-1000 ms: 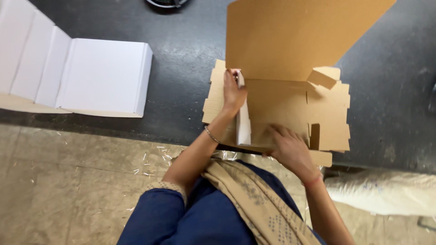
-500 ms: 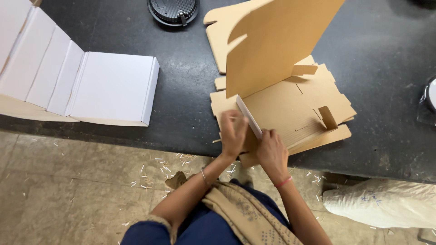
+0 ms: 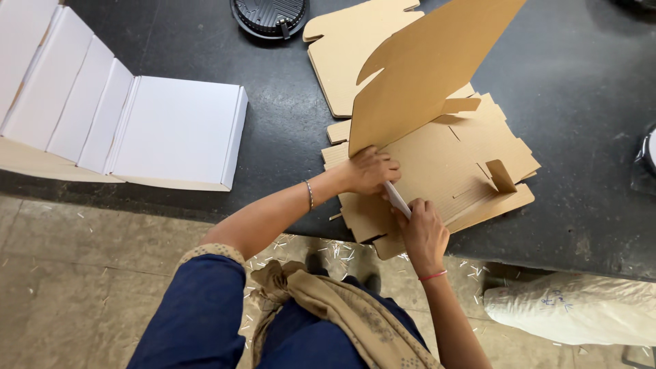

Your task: The person folds and assembles white cardboard boxes at a workbench, places plastic-wrapped round LED panel lights into the boxes, and closes the box lids. They then wipe the surfaces of several panel lights with a blue cloth and wrap additional panels in clear plastic film.

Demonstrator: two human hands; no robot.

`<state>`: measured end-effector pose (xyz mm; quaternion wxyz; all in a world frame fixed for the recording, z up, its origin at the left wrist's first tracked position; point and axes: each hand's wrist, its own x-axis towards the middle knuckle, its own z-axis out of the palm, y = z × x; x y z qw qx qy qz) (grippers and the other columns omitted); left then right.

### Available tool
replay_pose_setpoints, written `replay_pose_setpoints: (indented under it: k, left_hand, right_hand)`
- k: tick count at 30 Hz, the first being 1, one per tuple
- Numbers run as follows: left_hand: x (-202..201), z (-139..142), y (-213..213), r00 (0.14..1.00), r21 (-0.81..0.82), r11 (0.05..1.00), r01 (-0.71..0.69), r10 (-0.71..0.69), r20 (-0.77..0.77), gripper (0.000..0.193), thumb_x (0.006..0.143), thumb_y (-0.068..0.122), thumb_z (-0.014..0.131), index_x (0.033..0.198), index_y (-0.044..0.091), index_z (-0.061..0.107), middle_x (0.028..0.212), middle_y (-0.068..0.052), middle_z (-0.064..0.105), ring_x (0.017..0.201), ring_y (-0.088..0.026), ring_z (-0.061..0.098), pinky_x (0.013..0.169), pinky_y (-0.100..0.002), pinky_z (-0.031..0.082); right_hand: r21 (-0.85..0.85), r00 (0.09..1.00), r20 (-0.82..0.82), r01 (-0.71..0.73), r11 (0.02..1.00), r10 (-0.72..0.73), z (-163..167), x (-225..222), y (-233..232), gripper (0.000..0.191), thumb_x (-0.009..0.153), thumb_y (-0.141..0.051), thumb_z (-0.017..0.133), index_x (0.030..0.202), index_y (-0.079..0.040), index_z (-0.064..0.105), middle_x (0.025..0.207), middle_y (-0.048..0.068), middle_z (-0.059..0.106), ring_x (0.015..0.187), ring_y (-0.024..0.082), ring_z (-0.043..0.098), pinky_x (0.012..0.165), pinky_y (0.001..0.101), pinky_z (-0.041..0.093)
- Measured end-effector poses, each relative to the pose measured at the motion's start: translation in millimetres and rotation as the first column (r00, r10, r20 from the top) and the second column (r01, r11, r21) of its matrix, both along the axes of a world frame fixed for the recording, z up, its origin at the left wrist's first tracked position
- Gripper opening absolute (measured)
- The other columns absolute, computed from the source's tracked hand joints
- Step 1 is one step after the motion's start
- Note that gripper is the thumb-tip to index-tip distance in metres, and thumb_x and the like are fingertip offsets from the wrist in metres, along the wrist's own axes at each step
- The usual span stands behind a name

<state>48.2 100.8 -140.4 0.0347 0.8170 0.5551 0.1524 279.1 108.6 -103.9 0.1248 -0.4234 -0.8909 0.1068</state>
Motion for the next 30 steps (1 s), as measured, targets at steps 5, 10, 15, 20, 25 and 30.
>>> replay_pose_setpoints:
  k: [5, 10, 15, 20, 25, 30]
  left_hand:
    - [-6.0, -10.8, 15.6, 0.998, -0.193, 0.980, 0.045, -0.051, -0.030, 0.030, 0.086, 0.043, 0.079, 0.102, 0.019, 0.068, 0.108, 0.003, 0.069, 0.110, -0.025, 0.065, 0.090, -0.048, 0.051]
    - [-23.8, -24.9, 29.3, 0.979, 0.103, 0.980, 0.169, -0.155, -0.133, 0.028, 0.065, 0.027, 0.080, 0.090, 0.018, 0.072, 0.101, 0.001, 0.069, 0.108, -0.026, 0.061, 0.096, -0.048, 0.046]
    - [-73.4, -5.2, 43.0, 0.874, 0.339, 0.897, -0.283, 0.387, -0.293, 0.017, 0.092, 0.011, 0.060, 0.102, 0.004, 0.072, 0.119, -0.013, 0.065, 0.120, -0.029, 0.055, 0.113, -0.041, 0.041]
    - [-47.6, 42.1, 20.8, 0.887, 0.587, 0.746, -0.315, 0.451, -0.097, 0.040, 0.077, 0.005, 0.065, 0.116, 0.011, 0.071, 0.132, -0.014, 0.061, 0.130, -0.034, 0.052, 0.110, -0.045, 0.041]
    - [66.6, 77.7, 11.9, 0.874, 0.021, 0.912, -0.411, 0.387, 0.294, 0.016, 0.102, 0.020, 0.067, 0.114, 0.011, 0.073, 0.114, -0.013, 0.069, 0.110, -0.036, 0.062, 0.097, -0.049, 0.048]
    - [157.8, 70.6, 42.8, 0.807, -0.114, 0.943, -0.311, 0.326, 0.493, 0.060, 0.089, 0.040, 0.077, 0.136, 0.006, 0.058, 0.135, -0.014, 0.062, 0.123, -0.035, 0.061, 0.102, -0.046, 0.050]
  right_hand:
    - [-0.045, 0.996, 0.084, 0.025, 0.999, -0.022, 3.5, -3.8, -0.5, 0.043, 0.094, -0.051, 0.064, 0.091, -0.009, 0.063, 0.091, 0.012, 0.070, 0.077, 0.039, 0.069, 0.065, 0.0510, 0.052]
    - [-0.153, 0.999, -0.032, -0.048, 0.987, 0.044, 26.3, -17.9, -9.6, 0.040, 0.095, -0.046, 0.063, 0.098, -0.006, 0.062, 0.095, 0.016, 0.069, 0.082, 0.042, 0.067, 0.066, 0.0542, 0.050]
    - [-0.281, 0.904, -0.276, -0.400, 0.872, 0.326, 54.7, -11.8, -18.1, 0.037, 0.094, -0.038, 0.064, 0.117, -0.009, 0.070, 0.108, 0.016, 0.072, 0.096, 0.039, 0.067, 0.078, 0.0472, 0.053]
    - [-0.117, 0.804, -0.543, -0.359, 0.926, 0.243, 59.1, 29.5, 7.5, 0.021, 0.101, -0.019, 0.063, 0.116, -0.005, 0.070, 0.116, 0.013, 0.072, 0.101, 0.031, 0.071, 0.091, 0.0392, 0.055]
    - [-0.057, 0.807, -0.577, 0.119, 0.991, -0.130, 36.8, 86.0, 93.9, 0.018, 0.104, -0.014, 0.062, 0.116, -0.004, 0.070, 0.113, 0.014, 0.071, 0.095, 0.024, 0.072, 0.082, 0.0356, 0.058]
    - [-0.038, 0.898, -0.387, 0.211, 0.977, -0.209, -4.8, 123.8, 143.5, 0.026, 0.095, -0.024, 0.075, 0.111, -0.004, 0.071, 0.106, 0.015, 0.070, 0.090, 0.029, 0.071, 0.080, 0.0407, 0.056]
